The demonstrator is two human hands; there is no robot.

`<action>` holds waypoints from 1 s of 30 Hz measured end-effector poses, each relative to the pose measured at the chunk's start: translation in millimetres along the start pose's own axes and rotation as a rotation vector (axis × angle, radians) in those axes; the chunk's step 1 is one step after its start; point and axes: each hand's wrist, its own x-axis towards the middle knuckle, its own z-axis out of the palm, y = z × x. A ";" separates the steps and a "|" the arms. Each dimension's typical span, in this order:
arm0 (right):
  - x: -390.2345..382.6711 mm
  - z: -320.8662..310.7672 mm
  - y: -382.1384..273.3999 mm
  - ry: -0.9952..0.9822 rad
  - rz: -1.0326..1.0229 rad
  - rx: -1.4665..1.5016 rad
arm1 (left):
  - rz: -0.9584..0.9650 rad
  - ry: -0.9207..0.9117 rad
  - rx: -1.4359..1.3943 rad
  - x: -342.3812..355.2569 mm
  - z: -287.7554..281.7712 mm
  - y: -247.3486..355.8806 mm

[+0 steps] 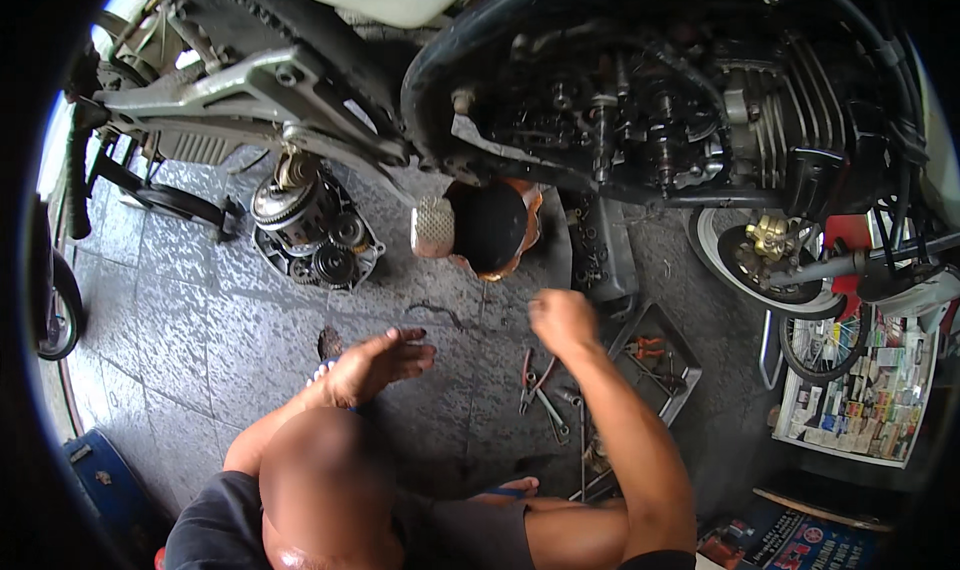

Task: The person disassembles motorcycle engine components by unfastening parts with wrenches and a power tool, then removing gears, washers, and pins by hand and with pliers.

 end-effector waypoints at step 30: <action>-10.0 -27.4 122.9 0.232 0.342 0.184 | 0.635 -0.076 0.170 68.8 214.9 110.6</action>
